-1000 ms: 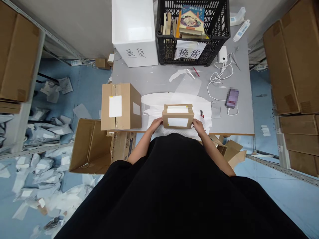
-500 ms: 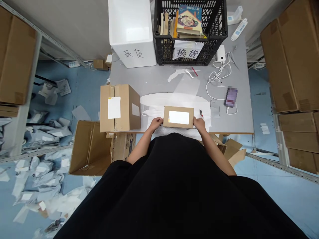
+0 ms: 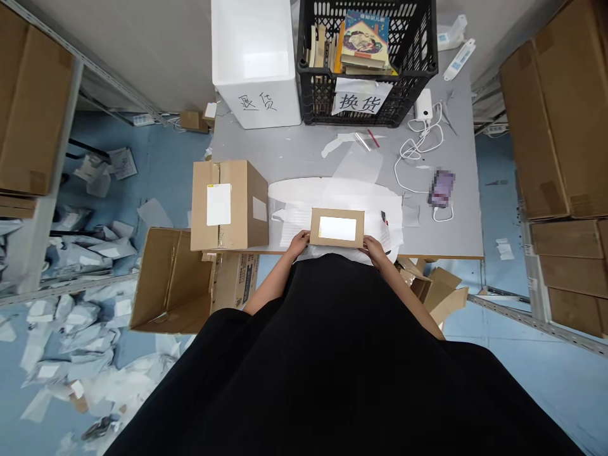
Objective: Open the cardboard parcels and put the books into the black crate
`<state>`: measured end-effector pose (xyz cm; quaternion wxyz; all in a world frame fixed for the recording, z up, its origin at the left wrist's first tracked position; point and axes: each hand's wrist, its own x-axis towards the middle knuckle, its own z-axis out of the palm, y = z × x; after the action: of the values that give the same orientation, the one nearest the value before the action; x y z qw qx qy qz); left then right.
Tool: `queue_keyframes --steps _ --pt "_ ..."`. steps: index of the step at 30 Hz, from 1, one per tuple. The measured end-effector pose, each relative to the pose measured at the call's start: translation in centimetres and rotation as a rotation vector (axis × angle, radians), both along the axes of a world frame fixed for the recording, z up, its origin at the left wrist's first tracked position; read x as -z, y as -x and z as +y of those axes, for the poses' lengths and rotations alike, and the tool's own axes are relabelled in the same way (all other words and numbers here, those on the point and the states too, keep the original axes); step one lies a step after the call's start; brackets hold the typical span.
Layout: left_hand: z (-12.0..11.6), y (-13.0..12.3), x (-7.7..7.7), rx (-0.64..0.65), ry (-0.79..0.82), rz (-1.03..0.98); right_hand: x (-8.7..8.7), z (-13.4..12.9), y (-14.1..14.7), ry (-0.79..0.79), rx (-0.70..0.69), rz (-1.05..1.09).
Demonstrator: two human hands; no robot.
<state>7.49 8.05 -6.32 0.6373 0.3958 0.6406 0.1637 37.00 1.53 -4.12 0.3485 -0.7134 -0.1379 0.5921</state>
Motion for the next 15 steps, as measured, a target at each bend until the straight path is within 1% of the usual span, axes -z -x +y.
queue_keyframes --steps 5,8,12,15 --pt "0.1 0.2 0.9 -0.064 -0.024 -0.111 -0.1 -0.3 -0.4 -0.067 0.0 0.133" --pt "0.0 -0.2 0.9 -0.082 -0.011 -0.185 -0.3 -0.3 -0.3 -0.1 -0.006 0.163" --pt "0.1 -1.0 -0.1 -0.076 0.057 -0.144 -0.9 -0.3 -0.2 -0.13 -0.02 0.221" --pt "0.4 -1.2 -1.3 -0.057 0.033 -0.118 -1.8 0.0 -0.6 -0.183 -0.06 0.217"
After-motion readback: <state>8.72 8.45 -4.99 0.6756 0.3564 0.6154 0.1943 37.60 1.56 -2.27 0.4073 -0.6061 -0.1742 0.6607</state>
